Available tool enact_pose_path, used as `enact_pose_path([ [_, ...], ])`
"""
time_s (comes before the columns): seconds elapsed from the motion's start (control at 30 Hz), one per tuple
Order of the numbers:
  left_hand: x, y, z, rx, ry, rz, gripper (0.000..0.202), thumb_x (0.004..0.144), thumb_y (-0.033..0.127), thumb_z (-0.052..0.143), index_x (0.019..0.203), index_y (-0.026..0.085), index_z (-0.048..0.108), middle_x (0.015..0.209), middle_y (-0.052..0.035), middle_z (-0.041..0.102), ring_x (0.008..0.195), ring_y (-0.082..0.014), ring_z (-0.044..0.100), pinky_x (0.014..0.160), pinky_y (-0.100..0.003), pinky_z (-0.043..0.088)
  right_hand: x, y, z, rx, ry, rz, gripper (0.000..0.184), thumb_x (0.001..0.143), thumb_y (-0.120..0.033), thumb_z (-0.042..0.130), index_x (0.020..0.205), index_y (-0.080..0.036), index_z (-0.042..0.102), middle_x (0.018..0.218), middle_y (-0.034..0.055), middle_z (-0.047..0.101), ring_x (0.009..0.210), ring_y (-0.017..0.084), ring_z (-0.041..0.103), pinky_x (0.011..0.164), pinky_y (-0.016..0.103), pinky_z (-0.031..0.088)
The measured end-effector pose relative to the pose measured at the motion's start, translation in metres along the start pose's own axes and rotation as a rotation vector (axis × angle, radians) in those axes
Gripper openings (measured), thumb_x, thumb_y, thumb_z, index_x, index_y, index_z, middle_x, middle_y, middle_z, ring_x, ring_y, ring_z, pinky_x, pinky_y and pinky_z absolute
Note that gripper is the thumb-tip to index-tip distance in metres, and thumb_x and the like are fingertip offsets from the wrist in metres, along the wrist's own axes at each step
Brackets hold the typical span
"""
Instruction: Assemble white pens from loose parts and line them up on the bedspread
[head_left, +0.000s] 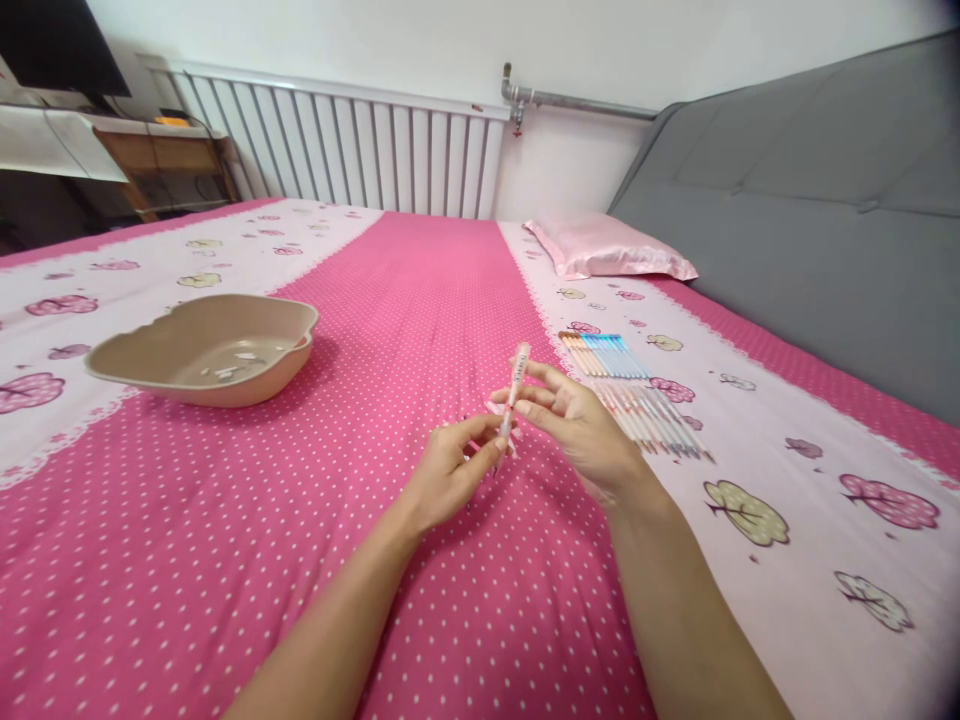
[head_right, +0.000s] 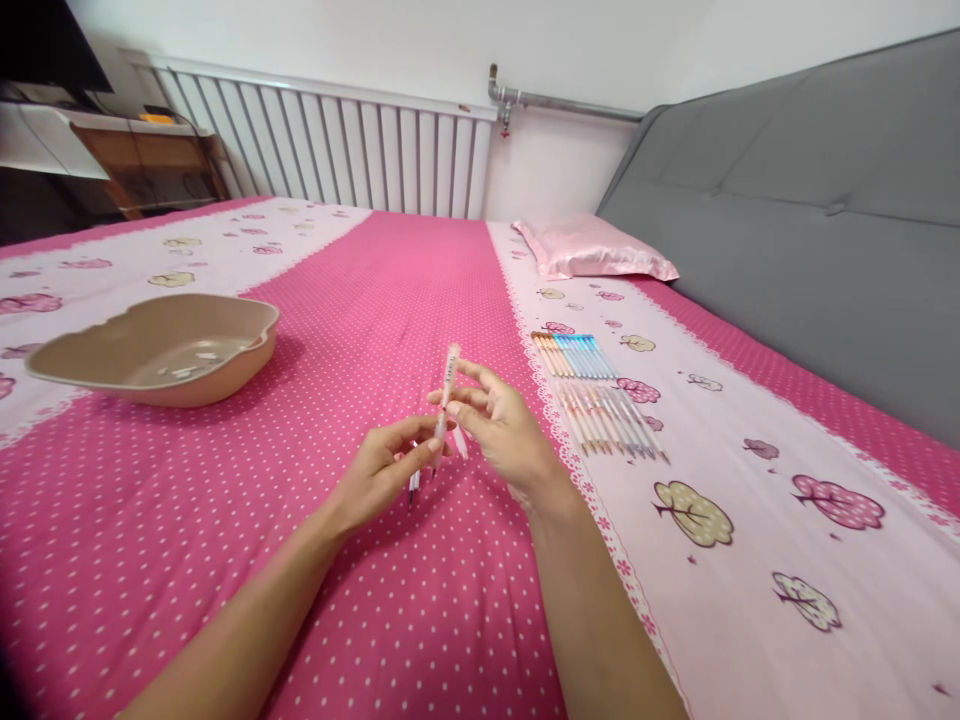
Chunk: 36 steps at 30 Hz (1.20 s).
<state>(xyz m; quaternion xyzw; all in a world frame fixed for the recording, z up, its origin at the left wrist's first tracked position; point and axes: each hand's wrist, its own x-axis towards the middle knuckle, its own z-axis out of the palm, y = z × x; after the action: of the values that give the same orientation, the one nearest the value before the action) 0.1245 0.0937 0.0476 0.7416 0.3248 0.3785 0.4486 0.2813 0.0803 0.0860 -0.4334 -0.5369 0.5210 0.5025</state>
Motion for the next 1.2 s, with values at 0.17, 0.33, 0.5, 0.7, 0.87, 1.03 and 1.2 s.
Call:
enact_pose_path([
  [0.17,0.0,0.001,0.0,0.011,0.001,-0.013,0.026,0.086,0.034,0.048,0.095,0.014,0.06,0.068,-0.002,0.059,0.058,-0.0108,0.052,0.052,-0.022,0.039,0.001,0.001,0.0,-0.003,0.023,-0.001,0.04,0.078,-0.024,0.061,0.116,-0.02,0.049,0.099,0.0072,0.068,0.09,0.018,0.064,0.089,0.039,0.047],
  [0.33,-0.001,-0.001,0.001,0.007,-0.002,-0.017,0.026,0.086,0.035,0.048,0.095,0.014,0.06,0.069,-0.0021,0.059,0.056,-0.0101,0.052,0.051,-0.022,0.039,0.001,0.003,-0.001,0.001,0.029,-0.001,0.04,0.075,-0.026,0.064,0.113,-0.02,0.05,0.095,0.0069,0.068,0.089,0.018,0.064,0.09,0.04,0.046],
  [0.5,0.0,-0.001,0.001,0.01,0.003,-0.026,0.026,0.085,0.035,0.048,0.094,0.014,0.06,0.067,-0.0016,0.06,0.054,-0.0092,0.051,0.051,-0.021,0.039,0.002,0.006,-0.002,-0.027,0.047,-0.02,0.042,0.072,-0.028,0.068,0.11,-0.02,0.053,0.088,0.0044,0.067,0.091,0.019,0.063,0.09,0.041,0.045],
  [0.7,0.0,0.0,0.001,0.009,0.017,-0.028,0.025,0.084,0.034,0.05,0.093,0.013,0.061,0.064,-0.0002,0.059,0.052,-0.0081,0.05,0.049,-0.02,0.038,0.004,0.009,-0.003,-0.038,0.098,-0.039,0.039,0.067,-0.029,0.072,0.103,-0.02,0.058,0.08,0.0005,0.063,0.083,0.017,0.062,0.084,0.038,0.047],
  [0.87,0.0,-0.001,0.002,0.012,0.029,-0.022,0.023,0.083,0.033,0.051,0.092,0.014,0.062,0.063,0.0007,0.058,0.051,-0.0073,0.049,0.049,-0.019,0.038,0.005,0.01,-0.003,-0.089,0.15,-0.033,0.041,0.064,-0.03,0.074,0.1,-0.02,0.06,0.079,-0.0004,0.061,0.079,0.015,0.06,0.08,0.035,0.047],
  [1.03,0.0,-0.001,0.002,0.022,0.03,-0.022,0.024,0.083,0.032,0.051,0.093,0.013,0.062,0.065,0.0,0.059,0.052,-0.0073,0.05,0.049,-0.019,0.038,0.006,0.012,-0.001,-0.112,0.154,-0.04,0.042,0.064,-0.032,0.074,0.101,-0.02,0.06,0.08,0.0003,0.061,0.08,0.016,0.06,0.079,0.035,0.047],
  [1.2,0.0,0.0,0.001,0.023,0.022,-0.016,0.023,0.085,0.032,0.05,0.09,0.013,0.061,0.065,-0.0004,0.058,0.054,-0.0081,0.05,0.051,-0.02,0.038,0.003,0.008,0.001,-0.058,0.109,-0.034,0.045,0.066,-0.031,0.073,0.107,-0.021,0.057,0.098,0.0053,0.064,0.096,0.019,0.059,0.086,0.037,0.048],
])
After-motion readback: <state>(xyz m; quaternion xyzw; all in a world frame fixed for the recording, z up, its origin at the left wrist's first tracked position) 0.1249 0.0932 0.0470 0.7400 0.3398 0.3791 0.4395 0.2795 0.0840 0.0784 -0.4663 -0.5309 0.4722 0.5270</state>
